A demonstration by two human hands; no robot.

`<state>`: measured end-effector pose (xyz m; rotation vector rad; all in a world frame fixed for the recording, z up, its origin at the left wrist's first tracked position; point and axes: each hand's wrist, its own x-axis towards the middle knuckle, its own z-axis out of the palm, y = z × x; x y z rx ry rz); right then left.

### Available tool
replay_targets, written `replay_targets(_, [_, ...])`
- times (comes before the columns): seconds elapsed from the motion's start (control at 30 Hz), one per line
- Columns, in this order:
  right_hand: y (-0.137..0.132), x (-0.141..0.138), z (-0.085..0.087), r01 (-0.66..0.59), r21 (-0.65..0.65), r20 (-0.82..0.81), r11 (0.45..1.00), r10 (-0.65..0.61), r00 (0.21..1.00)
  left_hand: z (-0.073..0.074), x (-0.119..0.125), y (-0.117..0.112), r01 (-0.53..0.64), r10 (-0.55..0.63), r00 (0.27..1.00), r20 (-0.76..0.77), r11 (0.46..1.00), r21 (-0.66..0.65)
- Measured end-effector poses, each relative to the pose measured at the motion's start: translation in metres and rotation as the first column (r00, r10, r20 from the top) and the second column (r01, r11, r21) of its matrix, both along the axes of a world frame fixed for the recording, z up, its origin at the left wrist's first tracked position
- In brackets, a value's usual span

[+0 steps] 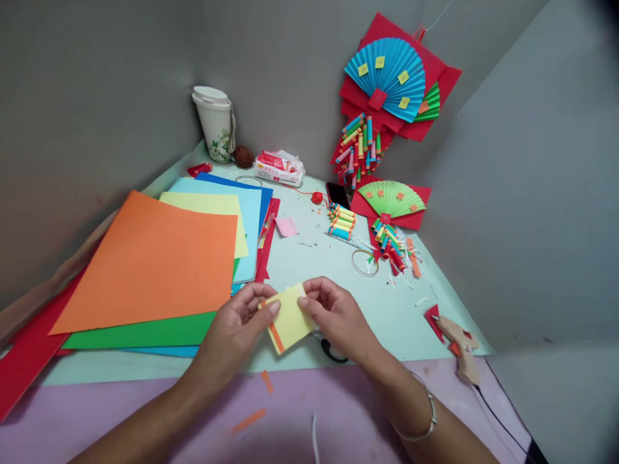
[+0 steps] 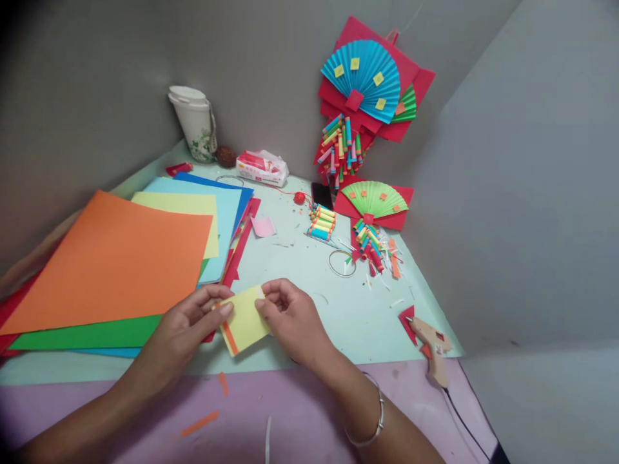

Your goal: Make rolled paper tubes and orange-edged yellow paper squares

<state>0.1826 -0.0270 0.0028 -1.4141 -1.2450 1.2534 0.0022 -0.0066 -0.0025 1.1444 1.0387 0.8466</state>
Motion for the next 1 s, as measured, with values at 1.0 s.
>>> replay_targets(1.0, [-0.018, -0.012, 0.007, -0.430, 0.580, 0.762, 0.692, -0.274, 0.587, -0.001, 0.003, -0.006, 0.122, -0.064, 0.965, -0.253, 0.967, 0.223])
